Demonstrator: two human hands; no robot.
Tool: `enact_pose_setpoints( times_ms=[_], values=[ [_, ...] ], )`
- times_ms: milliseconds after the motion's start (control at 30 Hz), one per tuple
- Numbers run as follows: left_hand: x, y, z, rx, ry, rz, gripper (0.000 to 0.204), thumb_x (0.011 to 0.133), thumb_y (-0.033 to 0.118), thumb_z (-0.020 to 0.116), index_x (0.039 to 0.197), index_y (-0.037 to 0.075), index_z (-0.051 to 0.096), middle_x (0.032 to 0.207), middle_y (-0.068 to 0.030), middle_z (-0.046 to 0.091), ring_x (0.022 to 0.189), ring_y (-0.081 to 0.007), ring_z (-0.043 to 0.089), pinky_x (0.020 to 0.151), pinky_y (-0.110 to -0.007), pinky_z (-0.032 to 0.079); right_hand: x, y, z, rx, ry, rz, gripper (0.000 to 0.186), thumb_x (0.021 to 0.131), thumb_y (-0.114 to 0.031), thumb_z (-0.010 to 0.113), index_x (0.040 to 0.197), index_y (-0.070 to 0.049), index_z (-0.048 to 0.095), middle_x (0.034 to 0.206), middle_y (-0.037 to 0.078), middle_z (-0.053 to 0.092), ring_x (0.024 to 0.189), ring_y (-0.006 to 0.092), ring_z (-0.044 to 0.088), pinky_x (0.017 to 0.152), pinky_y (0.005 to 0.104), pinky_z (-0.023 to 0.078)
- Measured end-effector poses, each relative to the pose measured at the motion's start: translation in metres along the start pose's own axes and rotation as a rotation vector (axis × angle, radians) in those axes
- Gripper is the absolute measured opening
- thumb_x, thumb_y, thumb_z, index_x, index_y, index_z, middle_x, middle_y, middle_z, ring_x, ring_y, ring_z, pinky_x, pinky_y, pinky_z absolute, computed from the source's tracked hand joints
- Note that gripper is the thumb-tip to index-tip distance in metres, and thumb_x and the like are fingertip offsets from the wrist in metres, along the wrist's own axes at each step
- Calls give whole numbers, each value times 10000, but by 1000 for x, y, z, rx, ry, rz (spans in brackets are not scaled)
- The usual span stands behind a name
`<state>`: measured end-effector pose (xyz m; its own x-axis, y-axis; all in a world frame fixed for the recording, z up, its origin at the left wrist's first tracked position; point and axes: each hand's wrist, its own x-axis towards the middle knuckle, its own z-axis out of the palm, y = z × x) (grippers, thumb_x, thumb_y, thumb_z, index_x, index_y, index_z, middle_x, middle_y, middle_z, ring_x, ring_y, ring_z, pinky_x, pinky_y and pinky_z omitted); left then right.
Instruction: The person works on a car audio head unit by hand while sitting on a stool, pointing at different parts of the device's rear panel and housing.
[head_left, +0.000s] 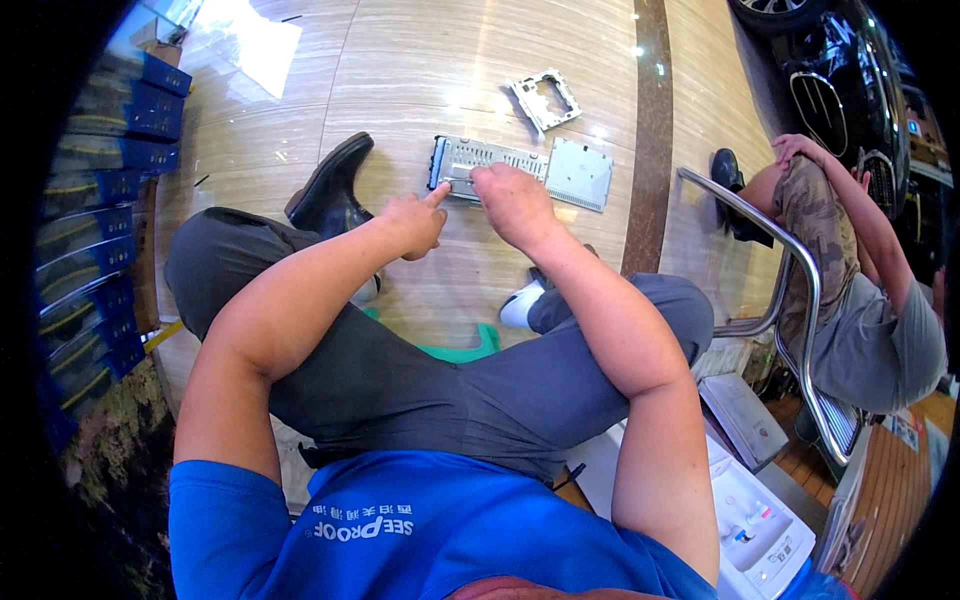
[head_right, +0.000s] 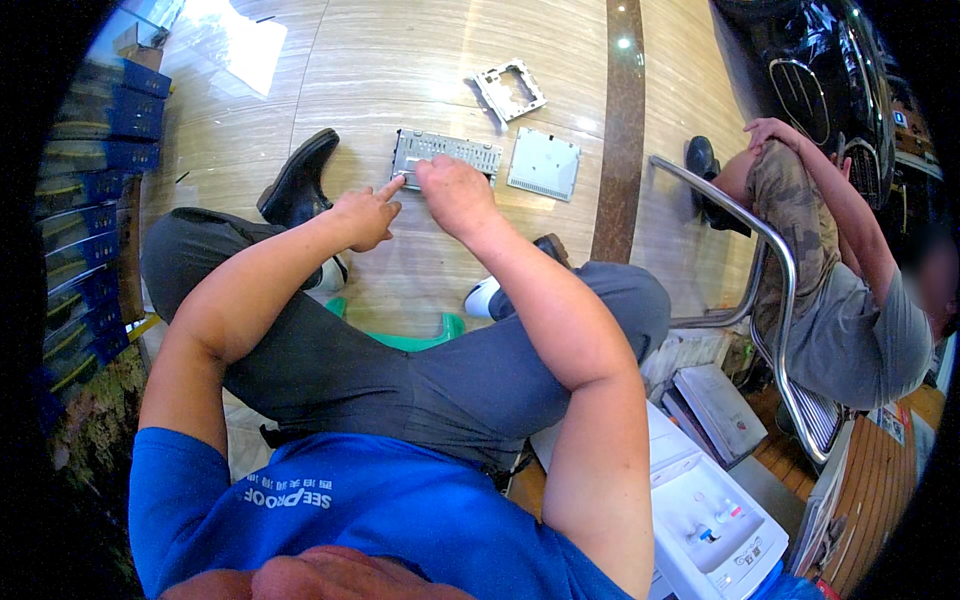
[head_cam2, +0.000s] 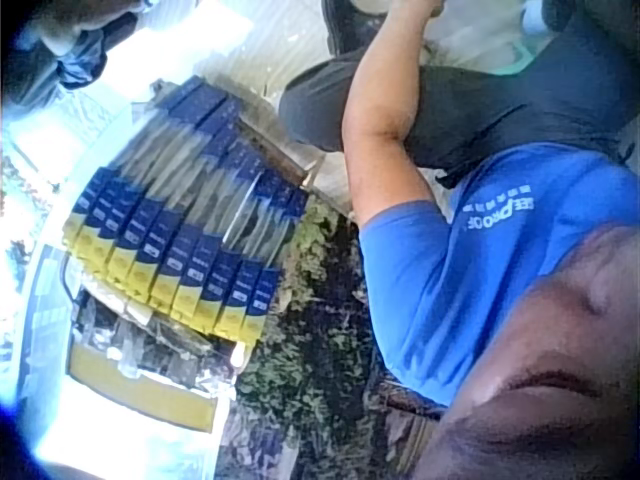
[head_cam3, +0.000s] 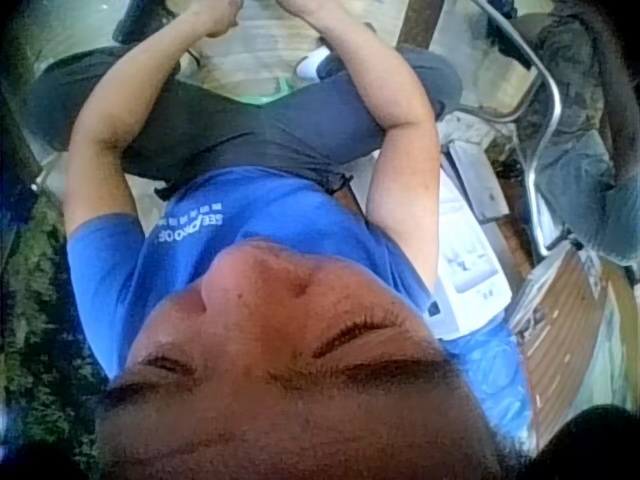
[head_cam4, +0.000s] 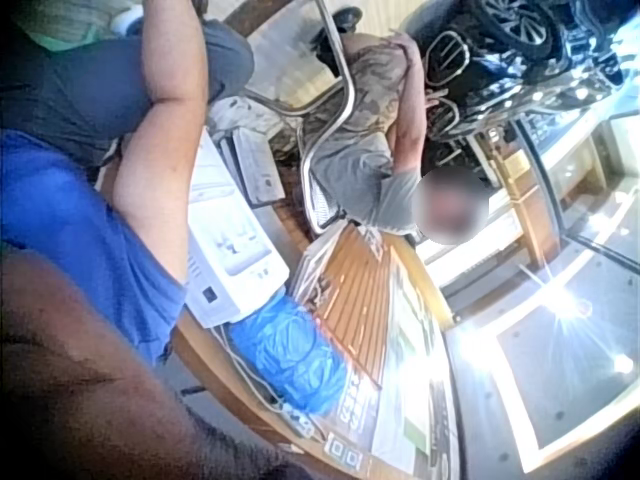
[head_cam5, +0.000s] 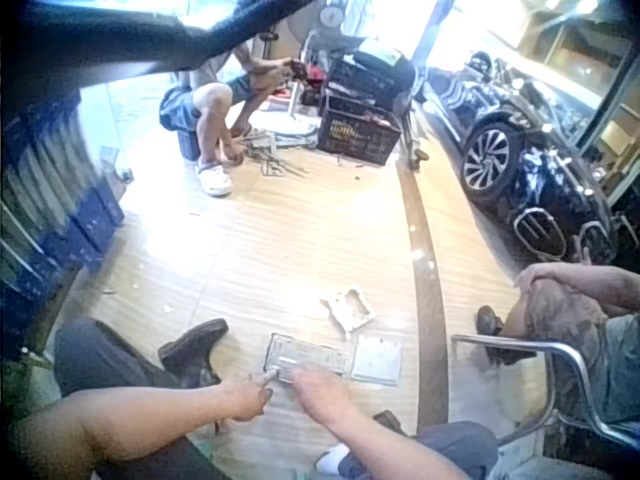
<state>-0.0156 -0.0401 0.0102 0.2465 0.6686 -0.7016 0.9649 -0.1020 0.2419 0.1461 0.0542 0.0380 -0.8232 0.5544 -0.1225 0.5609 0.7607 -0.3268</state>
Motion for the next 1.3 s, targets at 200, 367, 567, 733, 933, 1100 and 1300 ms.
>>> enact_pose_setpoints(
  times_ms=[200,367,567,733,933,1100,1300],
  values=[
    [-1,-1,-1,-4,7,12,516,906,310,671,1347,78,541,1626,-134,182,1221,-360,550,969,-458,499,0,0,2,19,23,-22,84,894,-128,557,916,-60,602,846,147,616,834,351,642,709,466,525],
    [-1,-1,1,-16,16,7,491,904,307,673,1320,72,557,1625,-135,181,1229,-362,544,971,-462,498,-1,-2,-1,-28,27,-59,72,852,-87,556,910,-63,590,848,139,611,832,347,640,703,462,529],
    [-2,-1,0,-23,14,-2,466,906,304,672,1293,65,568,1626,-135,175,1232,-366,541,972,-468,497,-4,-9,-6,-93,69,-172,91,837,-89,556,913,-65,600,871,122,601,866,318,638,722,433,546],
    [-2,1,-3,-20,-1,-1,469,907,301,672,1298,67,562,1629,-134,167,1238,-366,536,972,-467,497,-4,-11,-7,-107,57,-169,117,860,-131,563,918,-55,630,884,142,644,865,319,665,723,426,559],
    [-1,0,-2,-1,-22,-9,492,907,302,674,1320,69,541,1633,-135,150,1238,-364,536,975,-464,496,-2,-17,-9,-24,-101,35,152,898,-169,536,893,-51,632,847,180,701,795,343,704,684,444,561],
    [0,1,-2,-10,-8,-1,501,905,304,679,1325,70,540,1632,-132,155,1237,-362,536,965,-470,503,0,2,1,9,21,51,172,926,-234,589,936,-64,617,866,156,654,831,358,658,728,474,527],
    [-2,0,-1,-16,4,-6,490,905,304,677,1320,80,547,1631,-123,165,1229,-359,543,957,-480,505,0,-3,-4,20,-9,27,114,870,-98,527,919,-59,621,917,179,634,887,357,659,753,460,546]
  ],
)
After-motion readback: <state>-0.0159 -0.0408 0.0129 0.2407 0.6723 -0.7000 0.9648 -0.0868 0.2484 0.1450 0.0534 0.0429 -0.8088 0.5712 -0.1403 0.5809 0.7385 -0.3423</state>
